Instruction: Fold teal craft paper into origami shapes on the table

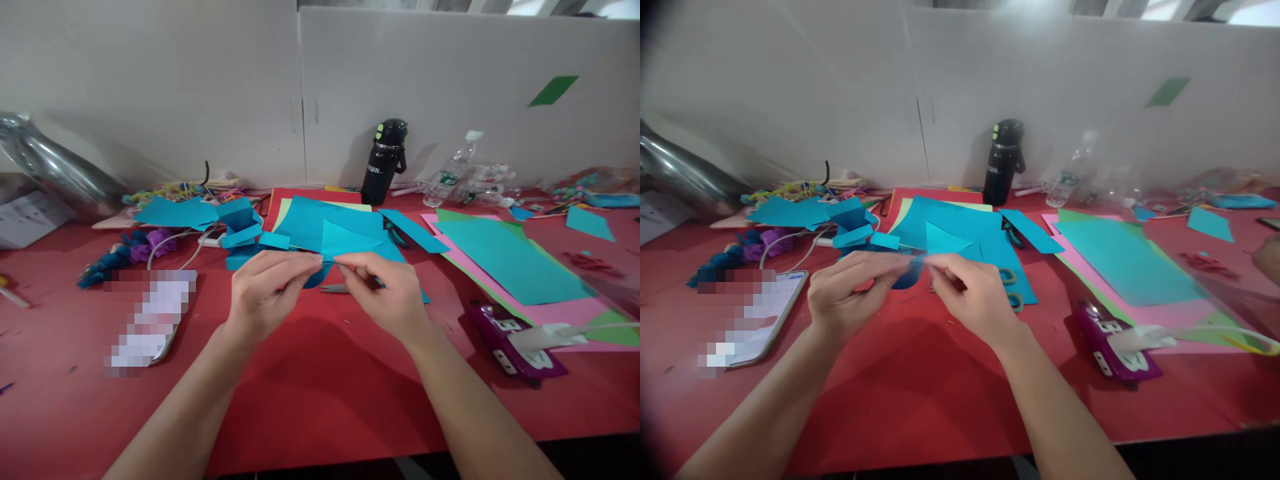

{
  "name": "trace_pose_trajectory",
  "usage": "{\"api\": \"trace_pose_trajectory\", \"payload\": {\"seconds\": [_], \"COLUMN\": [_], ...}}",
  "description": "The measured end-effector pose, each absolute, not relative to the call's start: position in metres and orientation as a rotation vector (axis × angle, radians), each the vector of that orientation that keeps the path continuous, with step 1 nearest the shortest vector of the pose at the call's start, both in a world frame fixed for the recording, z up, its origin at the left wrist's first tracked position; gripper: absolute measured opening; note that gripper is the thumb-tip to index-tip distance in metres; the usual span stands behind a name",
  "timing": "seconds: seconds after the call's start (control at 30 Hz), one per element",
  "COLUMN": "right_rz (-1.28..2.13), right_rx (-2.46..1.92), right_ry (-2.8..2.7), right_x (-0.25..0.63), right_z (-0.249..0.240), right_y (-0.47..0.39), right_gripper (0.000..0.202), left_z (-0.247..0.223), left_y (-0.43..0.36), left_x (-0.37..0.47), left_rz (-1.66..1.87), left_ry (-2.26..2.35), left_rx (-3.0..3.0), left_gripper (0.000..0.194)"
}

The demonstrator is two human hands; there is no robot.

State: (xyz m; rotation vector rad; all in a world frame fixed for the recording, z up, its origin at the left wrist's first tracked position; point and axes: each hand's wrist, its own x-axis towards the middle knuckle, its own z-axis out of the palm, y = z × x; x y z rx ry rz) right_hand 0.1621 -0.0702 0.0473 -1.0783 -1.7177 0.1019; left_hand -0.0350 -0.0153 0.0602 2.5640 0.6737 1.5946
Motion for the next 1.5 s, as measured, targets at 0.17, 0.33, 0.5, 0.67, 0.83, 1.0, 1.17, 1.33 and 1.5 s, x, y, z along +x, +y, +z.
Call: {"api": "trace_pose_trajectory", "payload": {"seconds": [0.17, 0.33, 0.5, 0.67, 0.83, 1.0, 1.17, 1.33, 1.5], "right_rz": [0.132, 0.172, 0.173, 0.194, 0.221, 0.244, 0.229, 0.223, 0.244], "right_rx": [-1.059, -1.054, -1.064, -1.073, -1.081, -1.073, -1.053, -1.056, -1.049], "right_ry": [-1.702, -1.703, -1.721, -1.715, -1.723, -1.727, -1.723, -1.724, -1.712], "right_x": [0.1621, 0.1619, 0.1627, 0.1637, 0.1635, 0.1628, 0.1629, 0.1631, 0.1636], "right_z": [0.0458, 0.0451, 0.0446, 0.0443, 0.0456, 0.0464, 0.0474, 0.0481, 0.047], "right_y": [-0.0692, -0.0682, -0.0681, -0.0678, -0.0683, -0.0678, -0.066, -0.0669, -0.0668], "right_gripper": [0.013, 0.014, 0.016, 0.016, 0.016, 0.012, 0.007, 0.007, 0.008], "left_z": [0.0579, 0.0568, 0.0578, 0.0585, 0.0578, 0.0553, 0.0544, 0.0563, 0.0568], "left_y": [-0.0134, -0.0147, -0.0152, -0.0145, -0.0141, -0.0142, -0.0139, -0.0146, -0.015], "left_x": [-0.0333, -0.0327, -0.0325, -0.0322, -0.0319, -0.0318, -0.0318, -0.0318, -0.0322], "left_rz": [1.619, 1.587, 1.558, 1.539, 1.536, 1.545, 1.548, 1.554, 1.56], "left_ry": [0.67, 0.735, 0.771, 0.764, 0.77, 0.754, 0.729, 0.731, 0.721], "left_rx": [2.558, 2.547, 2.55, 2.548, 2.556, 2.552, 2.555, 2.545, 2.55], "left_gripper": [0.017, 0.015, 0.013, 0.011, 0.01, 0.01, 0.011, 0.014, 0.013]}}
